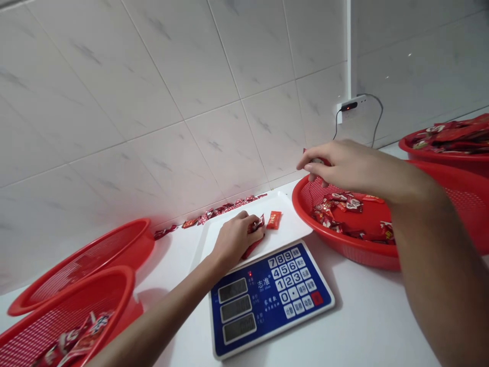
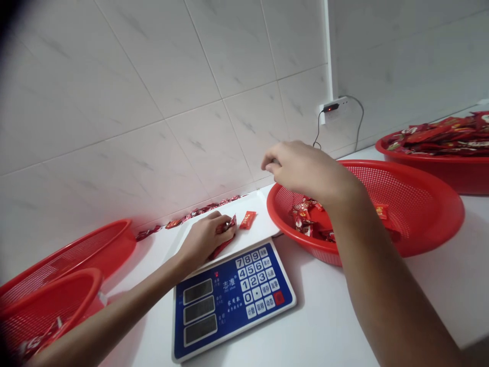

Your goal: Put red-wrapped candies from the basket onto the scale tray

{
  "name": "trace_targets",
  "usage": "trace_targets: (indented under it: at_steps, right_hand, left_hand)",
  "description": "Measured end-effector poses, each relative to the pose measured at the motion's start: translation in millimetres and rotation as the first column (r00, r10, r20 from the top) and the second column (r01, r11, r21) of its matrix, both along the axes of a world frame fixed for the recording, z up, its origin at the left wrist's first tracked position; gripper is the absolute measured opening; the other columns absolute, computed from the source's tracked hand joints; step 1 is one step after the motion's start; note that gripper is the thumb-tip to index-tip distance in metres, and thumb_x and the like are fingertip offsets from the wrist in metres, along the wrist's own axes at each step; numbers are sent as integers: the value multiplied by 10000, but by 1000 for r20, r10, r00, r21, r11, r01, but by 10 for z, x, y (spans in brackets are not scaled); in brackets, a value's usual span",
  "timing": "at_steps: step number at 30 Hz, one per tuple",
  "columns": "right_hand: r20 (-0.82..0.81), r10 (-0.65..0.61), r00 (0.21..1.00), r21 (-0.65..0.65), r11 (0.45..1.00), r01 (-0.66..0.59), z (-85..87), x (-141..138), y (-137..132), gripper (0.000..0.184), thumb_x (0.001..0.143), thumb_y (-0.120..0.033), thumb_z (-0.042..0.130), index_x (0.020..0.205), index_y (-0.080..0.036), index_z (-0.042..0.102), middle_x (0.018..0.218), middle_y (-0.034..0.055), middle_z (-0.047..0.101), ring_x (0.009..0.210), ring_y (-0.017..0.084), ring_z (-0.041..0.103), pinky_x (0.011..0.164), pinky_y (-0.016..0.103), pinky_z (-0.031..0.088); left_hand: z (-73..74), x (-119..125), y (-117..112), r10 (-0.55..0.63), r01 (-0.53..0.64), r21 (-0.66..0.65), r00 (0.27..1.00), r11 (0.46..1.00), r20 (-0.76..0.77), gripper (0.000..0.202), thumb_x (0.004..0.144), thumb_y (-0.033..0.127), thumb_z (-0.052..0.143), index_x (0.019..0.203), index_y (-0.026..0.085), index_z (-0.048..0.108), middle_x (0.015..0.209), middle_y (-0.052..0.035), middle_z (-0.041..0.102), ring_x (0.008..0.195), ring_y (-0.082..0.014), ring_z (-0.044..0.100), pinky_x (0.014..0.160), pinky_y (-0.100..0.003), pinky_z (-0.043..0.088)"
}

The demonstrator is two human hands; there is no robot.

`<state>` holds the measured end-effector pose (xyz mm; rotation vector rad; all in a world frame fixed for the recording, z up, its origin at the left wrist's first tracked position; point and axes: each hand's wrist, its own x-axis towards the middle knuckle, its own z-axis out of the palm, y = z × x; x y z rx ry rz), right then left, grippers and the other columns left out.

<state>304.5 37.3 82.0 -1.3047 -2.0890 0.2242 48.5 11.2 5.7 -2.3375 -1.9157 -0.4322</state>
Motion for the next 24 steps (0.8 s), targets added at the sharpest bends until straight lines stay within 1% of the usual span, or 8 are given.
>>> trace_targets:
  at_steps: [3,5,7,10,13,16,20,24]
  right_hand:
    - [41,32,999,-16,999,-31,-3,-32,1,297,880,-261,482,1065,-228,712,1083,53,708,947,224,633,734,328,435]
    - [67,42,997,-21,999,-40,-4,-44,1,301,877,-244,475,1058,-225,715,1090,55,706,951,221,630,726,319,430]
    - [77,43,996,-16,999,-42,-4,-43,-5,303,876,-247,474,1056,-227,718,1067,59,709,927,216,633,707,310,423]
    - [54,55,997,5,998,-56,-6,-24,-17,311,886,-275,477,1078,-233,717,997,61,712,855,199,639,674,297,414]
    - [42,74,996,0,997,-74,-11,-7,-4,316,894,-305,486,1098,-236,717,940,63,708,828,194,641,673,294,416]
    - [55,60,997,-36,998,-58,-23,1,41,310,895,-311,489,1087,-240,722,910,64,704,808,198,642,672,305,422]
    - [70,36,997,-34,999,-33,-42,-12,88,312,894,-303,490,1094,-238,720,970,73,704,828,208,643,694,319,431]
    - [94,59,994,-16,998,-58,-46,-93,57,310,891,-280,488,1093,-238,719,1054,70,700,876,217,640,709,318,430]
  left_hand:
    - [80,-31,133,14,-14,2,1000,1000,-7,191,787,344,584,681,192,631,722,-38,623,602,-163,537,544,-274,356]
    - [174,-45,236,34,-34,-1,999,999,7,206,783,334,575,646,182,598,623,-17,593,565,-149,539,519,-255,351]
    - [278,-29,321,54,-53,-7,998,999,28,231,829,340,510,702,171,603,601,-8,585,537,-133,559,500,-234,369]
    - [378,71,396,36,-36,-23,999,999,19,284,884,361,432,896,159,631,736,-31,651,569,-121,604,510,-216,410]
    - [344,218,421,-24,20,-55,996,998,-82,294,881,328,450,1036,191,659,826,-46,686,623,-147,614,567,-252,425]
    - [222,331,410,-74,52,-102,973,993,-217,281,874,268,455,1001,198,696,821,-75,687,687,-198,614,607,-293,409]
    - [113,394,355,-83,52,-105,942,993,-325,354,942,347,366,984,188,679,876,-100,666,735,-216,612,600,-297,379]
    - [114,421,311,-52,19,-89,921,996,-387,392,958,398,334,1037,199,662,916,-104,652,737,-224,616,568,-292,350]
